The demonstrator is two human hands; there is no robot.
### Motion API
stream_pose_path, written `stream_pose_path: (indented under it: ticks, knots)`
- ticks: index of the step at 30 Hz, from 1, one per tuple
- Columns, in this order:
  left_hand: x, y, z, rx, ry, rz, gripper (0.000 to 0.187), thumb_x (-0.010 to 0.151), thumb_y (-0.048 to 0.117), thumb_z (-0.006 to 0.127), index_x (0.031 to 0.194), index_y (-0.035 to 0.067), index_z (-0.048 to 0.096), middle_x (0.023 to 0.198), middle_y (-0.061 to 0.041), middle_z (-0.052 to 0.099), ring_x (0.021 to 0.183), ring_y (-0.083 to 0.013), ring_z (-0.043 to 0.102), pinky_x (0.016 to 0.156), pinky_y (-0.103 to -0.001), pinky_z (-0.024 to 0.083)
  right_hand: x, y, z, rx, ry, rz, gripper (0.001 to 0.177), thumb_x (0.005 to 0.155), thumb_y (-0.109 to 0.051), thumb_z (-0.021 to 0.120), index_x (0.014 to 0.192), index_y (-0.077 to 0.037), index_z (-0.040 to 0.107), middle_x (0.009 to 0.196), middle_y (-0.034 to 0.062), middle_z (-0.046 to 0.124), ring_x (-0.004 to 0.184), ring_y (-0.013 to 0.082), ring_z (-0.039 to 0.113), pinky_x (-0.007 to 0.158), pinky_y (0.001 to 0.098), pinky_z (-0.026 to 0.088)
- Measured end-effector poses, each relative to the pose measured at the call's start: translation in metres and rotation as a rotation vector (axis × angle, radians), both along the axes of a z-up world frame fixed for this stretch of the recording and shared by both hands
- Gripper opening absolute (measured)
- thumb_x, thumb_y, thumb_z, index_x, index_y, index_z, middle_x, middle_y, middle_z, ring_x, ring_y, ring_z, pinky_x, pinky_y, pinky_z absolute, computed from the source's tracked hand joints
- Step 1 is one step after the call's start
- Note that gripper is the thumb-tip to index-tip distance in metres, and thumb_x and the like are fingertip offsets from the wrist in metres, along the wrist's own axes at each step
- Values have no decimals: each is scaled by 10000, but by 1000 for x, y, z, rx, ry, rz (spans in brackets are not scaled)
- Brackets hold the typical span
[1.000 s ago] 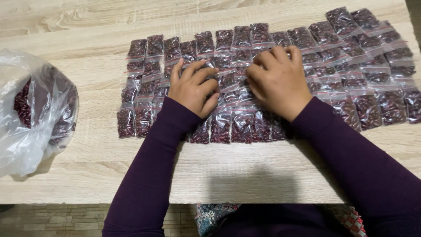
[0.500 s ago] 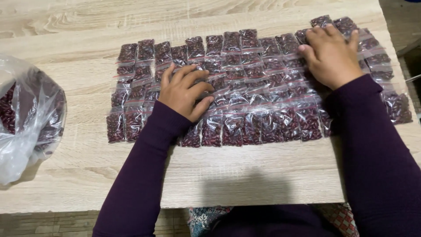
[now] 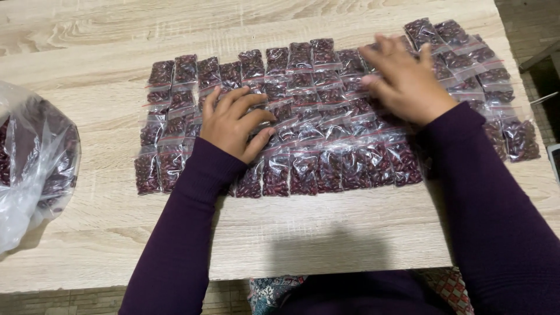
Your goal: Organizing and flattening numerous small plastic bags filled with red beans on a wooden table to create an even layer.
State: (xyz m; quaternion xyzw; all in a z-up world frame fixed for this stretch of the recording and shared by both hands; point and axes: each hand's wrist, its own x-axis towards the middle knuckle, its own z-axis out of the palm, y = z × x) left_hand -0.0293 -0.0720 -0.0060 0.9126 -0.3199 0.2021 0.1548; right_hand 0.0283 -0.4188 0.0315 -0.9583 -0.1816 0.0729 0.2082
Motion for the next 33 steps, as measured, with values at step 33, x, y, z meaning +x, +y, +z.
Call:
stream_pose_path:
  ticks: [33]
  knots:
    - [-1,1,5,-5,26,9,206,1012,369,628,1055,200,739,1287,-51,700,1304,-357,560,1137,-653,235,68,-94,20,-236,182,-329,522,1126,-365,304,1568,-148,474,1556,218,476,1410,477,362,1085,679,166]
